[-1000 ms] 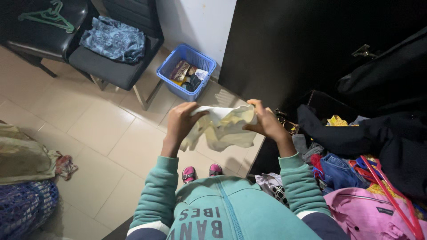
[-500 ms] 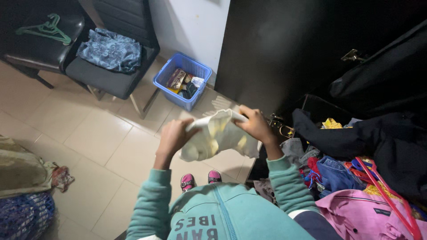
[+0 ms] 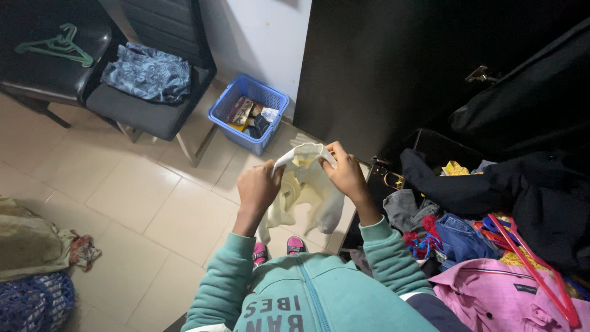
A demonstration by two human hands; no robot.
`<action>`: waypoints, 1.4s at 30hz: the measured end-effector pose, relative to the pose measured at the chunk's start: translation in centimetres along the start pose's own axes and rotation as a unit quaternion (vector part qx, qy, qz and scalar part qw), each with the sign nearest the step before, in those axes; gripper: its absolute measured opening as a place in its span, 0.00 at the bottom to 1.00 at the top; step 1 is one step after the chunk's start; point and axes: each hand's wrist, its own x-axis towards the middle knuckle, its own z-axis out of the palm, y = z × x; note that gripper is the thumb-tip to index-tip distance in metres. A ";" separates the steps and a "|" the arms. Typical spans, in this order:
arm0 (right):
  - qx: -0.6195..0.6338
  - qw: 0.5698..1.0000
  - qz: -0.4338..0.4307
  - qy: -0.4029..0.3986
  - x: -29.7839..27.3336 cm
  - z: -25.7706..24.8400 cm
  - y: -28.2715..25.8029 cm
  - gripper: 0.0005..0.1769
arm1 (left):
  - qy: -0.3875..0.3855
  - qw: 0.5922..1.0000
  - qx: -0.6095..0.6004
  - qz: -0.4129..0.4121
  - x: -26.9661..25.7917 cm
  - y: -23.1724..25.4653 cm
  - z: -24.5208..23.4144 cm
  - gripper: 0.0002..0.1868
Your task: The person picks up a hanger from a pile of clothes, places it on a chair, then picks up a pair of shorts, folds them by hand, and lays them on the chair, followed by picking up two more hangers, placing them on the chair, and then folding a white shirt by hand and laying it on the chair.
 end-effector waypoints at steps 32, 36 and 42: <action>0.269 0.895 -0.203 -0.293 0.2 7.4 -0.8 0.22 | 0.155 0.973 -0.157 0.062 -3.1 -1.3 -4.8 0.19; 0.182 0.952 -0.174 -0.172 0.4 8.7 -2.5 0.15 | 0.358 0.930 -0.038 -0.066 -6.2 0.8 -2.9 0.17; 0.198 0.950 -0.210 -0.118 0.7 8.8 -6.0 0.15 | 0.207 0.928 -0.209 -0.231 -9.0 0.2 1.2 0.36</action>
